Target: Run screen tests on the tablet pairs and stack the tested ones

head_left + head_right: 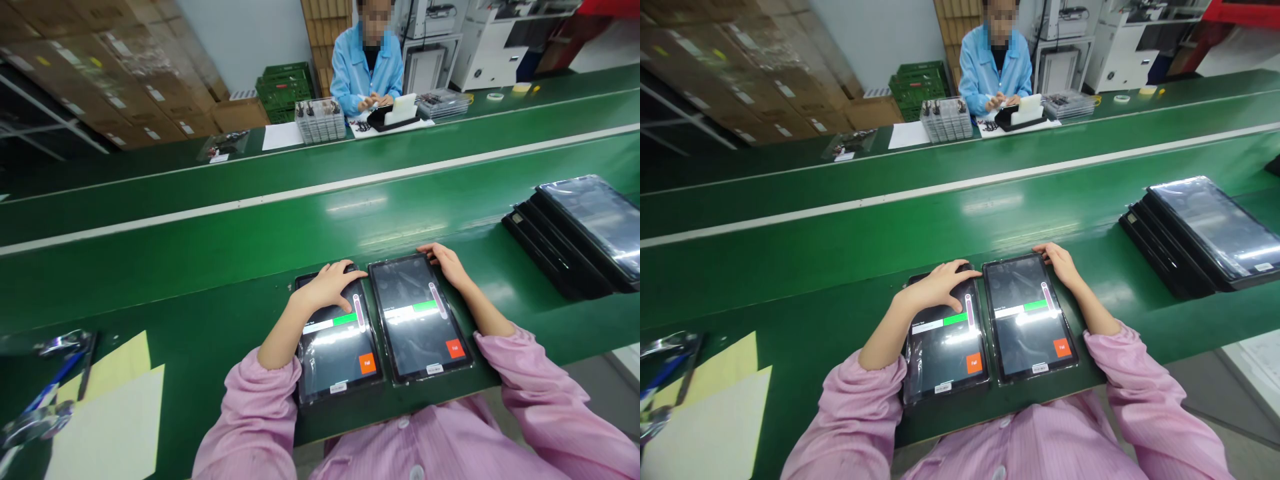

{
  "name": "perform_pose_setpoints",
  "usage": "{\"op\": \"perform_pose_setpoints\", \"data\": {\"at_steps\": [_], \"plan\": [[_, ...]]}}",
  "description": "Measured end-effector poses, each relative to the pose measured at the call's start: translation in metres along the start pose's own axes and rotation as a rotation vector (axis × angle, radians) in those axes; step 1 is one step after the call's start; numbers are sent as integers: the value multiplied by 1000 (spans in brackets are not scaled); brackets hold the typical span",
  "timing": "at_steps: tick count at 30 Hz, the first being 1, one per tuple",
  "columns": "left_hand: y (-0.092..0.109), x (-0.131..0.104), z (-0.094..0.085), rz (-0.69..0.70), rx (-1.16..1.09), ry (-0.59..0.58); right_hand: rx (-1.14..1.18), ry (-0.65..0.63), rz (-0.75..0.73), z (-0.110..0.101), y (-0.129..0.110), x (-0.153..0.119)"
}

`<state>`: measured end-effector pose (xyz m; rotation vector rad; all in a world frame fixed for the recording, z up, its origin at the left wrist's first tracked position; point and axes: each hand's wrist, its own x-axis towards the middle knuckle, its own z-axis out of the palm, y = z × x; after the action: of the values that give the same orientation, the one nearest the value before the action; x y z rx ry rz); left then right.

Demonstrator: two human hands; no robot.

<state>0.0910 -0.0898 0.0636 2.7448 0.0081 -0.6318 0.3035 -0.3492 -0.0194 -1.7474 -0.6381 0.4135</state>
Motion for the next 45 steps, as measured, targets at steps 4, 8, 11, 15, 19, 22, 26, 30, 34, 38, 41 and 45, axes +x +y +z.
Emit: {"op": "perform_pose_setpoints", "data": {"at_steps": [4, 8, 11, 15, 19, 22, 26, 30, 34, 38, 41, 45], "plan": [[-2, 0, 2, 3, 3, 3, -13, -14, 6, 0, -2, 0], [-1, 0, 1, -10, 4, 1, -9, -15, 14, 1, -5, -1], [1, -1, -1, -19, 16, -15, -10, -12, 13, 2, -5, 0], [-2, 0, -2, -6, 25, -22, -12, -15, 14, 1, -5, 0], [-8, 2, 0, 14, 19, -20, -20, -19, 10, 1, -6, -1], [-11, 3, 3, 28, 8, -5, -28, -17, 8, 1, -5, -1], [-11, 4, 3, 22, 5, -6, -28, -10, 7, 1, -3, -1], [-6, 2, 0, 11, 18, -15, -19, -4, 12, 1, -2, 0], [-6, 2, -2, 26, 30, 2, -17, -4, 7, 0, 0, 0], [-9, 2, 1, 55, 28, 25, -23, -2, -3, -1, 4, 1], [-8, 2, 1, 61, 26, 34, -18, -4, 2, -2, 6, 1], [-5, 2, -3, 42, 40, 23, -12, -7, 5, -2, 6, 3]]}}
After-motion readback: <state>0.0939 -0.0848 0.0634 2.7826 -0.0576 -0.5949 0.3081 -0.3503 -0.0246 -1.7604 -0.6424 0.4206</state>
